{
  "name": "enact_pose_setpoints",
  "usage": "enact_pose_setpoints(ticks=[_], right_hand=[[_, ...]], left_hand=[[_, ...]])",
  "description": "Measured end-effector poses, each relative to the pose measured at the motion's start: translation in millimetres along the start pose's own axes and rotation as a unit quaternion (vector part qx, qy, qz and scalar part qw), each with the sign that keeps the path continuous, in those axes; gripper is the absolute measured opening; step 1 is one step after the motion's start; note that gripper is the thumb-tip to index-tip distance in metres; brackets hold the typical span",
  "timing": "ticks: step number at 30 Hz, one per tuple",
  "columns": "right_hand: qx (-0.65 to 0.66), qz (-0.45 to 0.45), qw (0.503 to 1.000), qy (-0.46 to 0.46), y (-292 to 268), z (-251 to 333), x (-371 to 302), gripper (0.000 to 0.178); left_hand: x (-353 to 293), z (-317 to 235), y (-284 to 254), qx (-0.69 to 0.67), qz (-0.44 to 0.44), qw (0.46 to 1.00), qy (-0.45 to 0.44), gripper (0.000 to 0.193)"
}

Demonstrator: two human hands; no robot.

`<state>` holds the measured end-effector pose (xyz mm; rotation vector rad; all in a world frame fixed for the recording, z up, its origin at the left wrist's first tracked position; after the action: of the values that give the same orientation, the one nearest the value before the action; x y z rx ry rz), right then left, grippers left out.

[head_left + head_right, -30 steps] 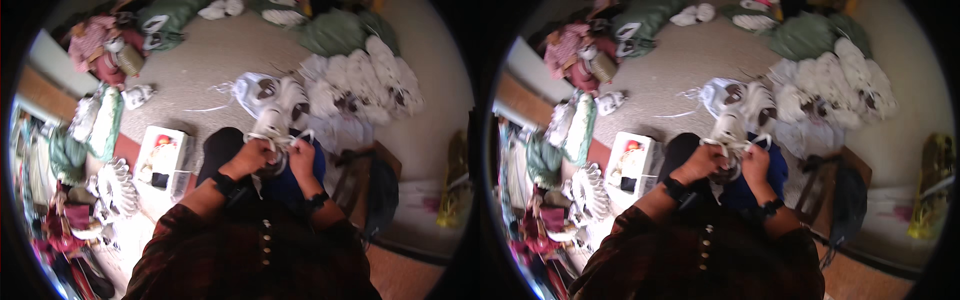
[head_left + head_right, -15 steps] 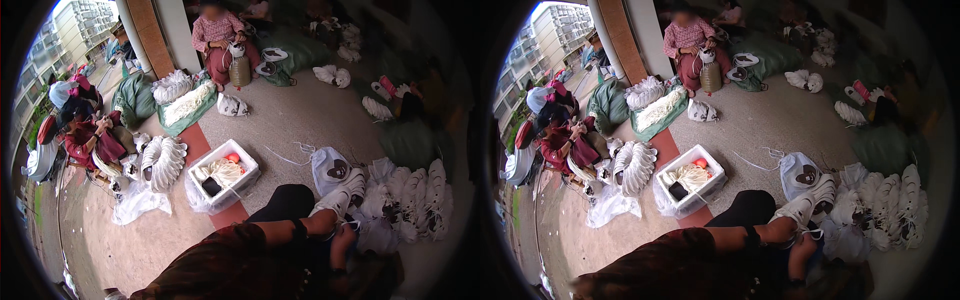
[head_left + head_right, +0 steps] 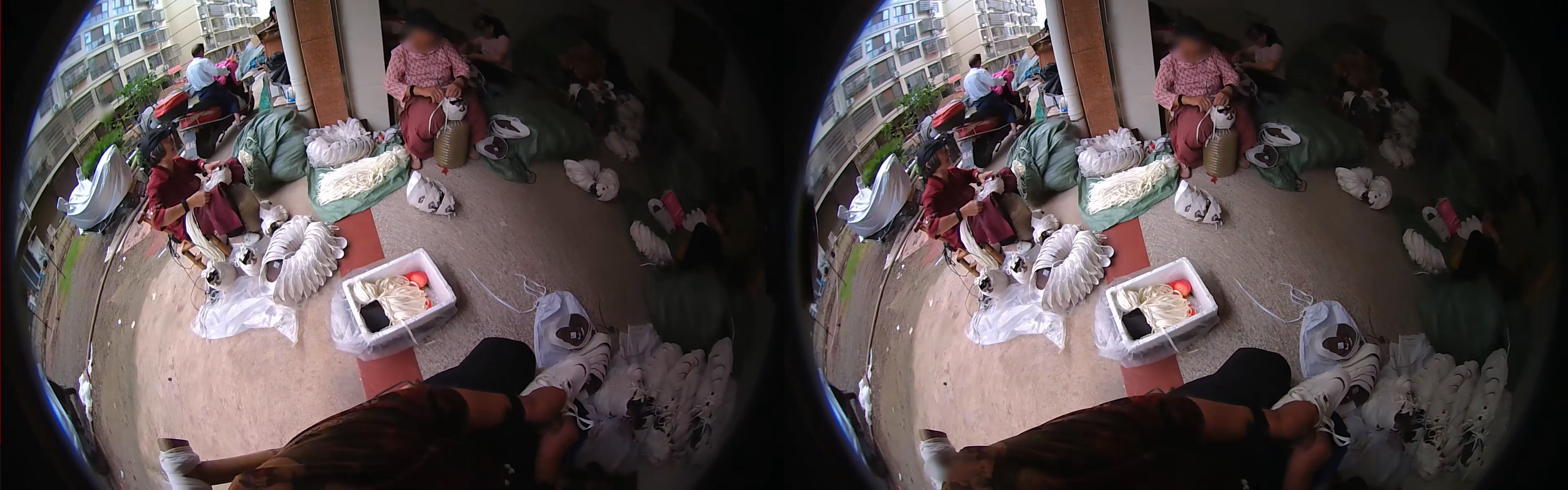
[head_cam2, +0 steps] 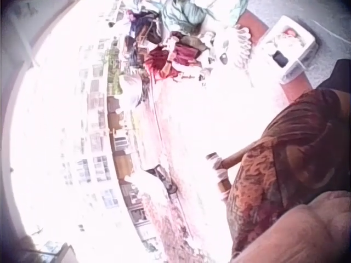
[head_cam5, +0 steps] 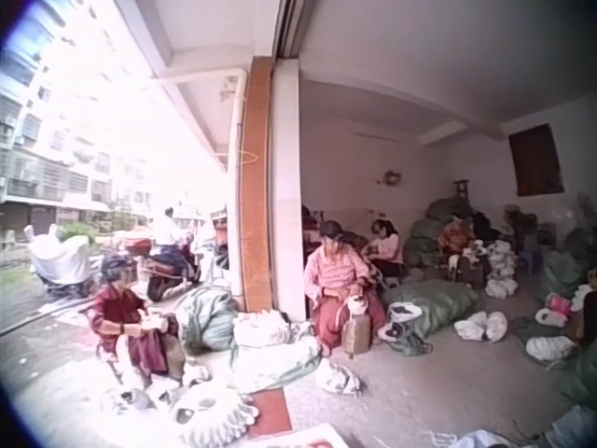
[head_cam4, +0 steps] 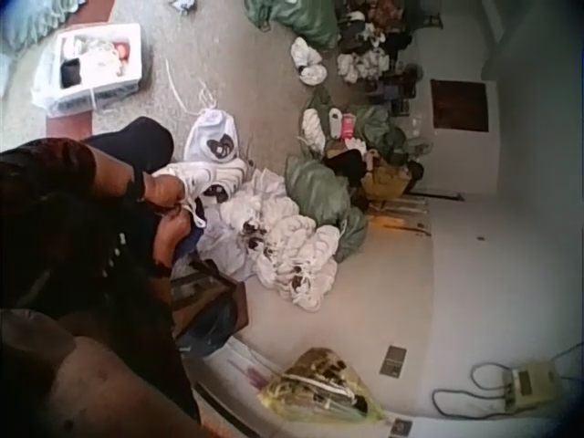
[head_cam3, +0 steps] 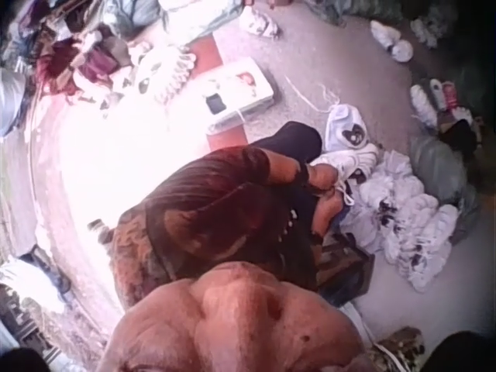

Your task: The recorder is lacing white shoes and organizing bundles of white laces.

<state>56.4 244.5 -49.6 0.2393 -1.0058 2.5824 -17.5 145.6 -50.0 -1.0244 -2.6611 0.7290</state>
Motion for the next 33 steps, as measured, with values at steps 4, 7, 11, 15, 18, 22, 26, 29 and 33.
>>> enact_pose_setpoints(ticks=[4,7,11,15,18,22,26,29,33], right_hand=[[-0.034,-0.023,0.998,-0.047,-7.0,-18.5,-4.2,0.022],[-0.119,0.01,0.993,-0.012,-14.6,-20.3,-12.4,0.024],[-0.226,0.046,0.973,0.005,-20.4,29.6,-3.6,0.018],[-0.147,-0.009,0.981,-0.124,-17.2,64.5,11.9,0.012],[-0.025,0.037,0.988,-0.145,0.5,79.8,22.6,0.008],[-0.023,0.068,0.992,-0.108,16.3,70.4,26.0,0.004],[-0.072,0.095,0.987,-0.105,24.6,69.6,26.4,0.007],[-0.067,0.097,0.988,-0.105,25.3,66.7,24.6,0.009],[-0.057,0.102,0.987,-0.113,25.4,67.2,23.3,0.013]], left_hand=[[-22.3,-50.2,-32.4,0.022,0.003,0.999,-0.034,0.039],[-29.5,-58.5,-43.1,0.135,0.086,0.987,-0.01,0.037],[-37.6,-9.6,-69.4,0.25,0.104,0.963,0.02,0.022],[-52.9,13.4,-110.1,-0.116,0.043,0.984,-0.126,0.009],[-57.8,49.8,-107.6,-0.39,-0.075,0.902,-0.169,0.006],[-44.9,52.0,-100.9,-0.487,-0.151,0.852,-0.124,0.002],[-42.4,49.4,-85.4,-0.444,-0.126,0.878,-0.123,0.003],[-33.9,46.5,-74.9,-0.397,-0.105,0.905,-0.117,0.006],[-24.1,49.7,-69.1,-0.341,-0.105,0.927,-0.113,0.007]])
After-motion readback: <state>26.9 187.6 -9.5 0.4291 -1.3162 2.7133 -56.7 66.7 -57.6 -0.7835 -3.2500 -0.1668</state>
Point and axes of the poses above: each hand's wrist, its own x-axis towards the middle knuckle, its own y-axis out of the palm, z = x × y, the point moved 5 cm from there along x, towards the middle knuckle
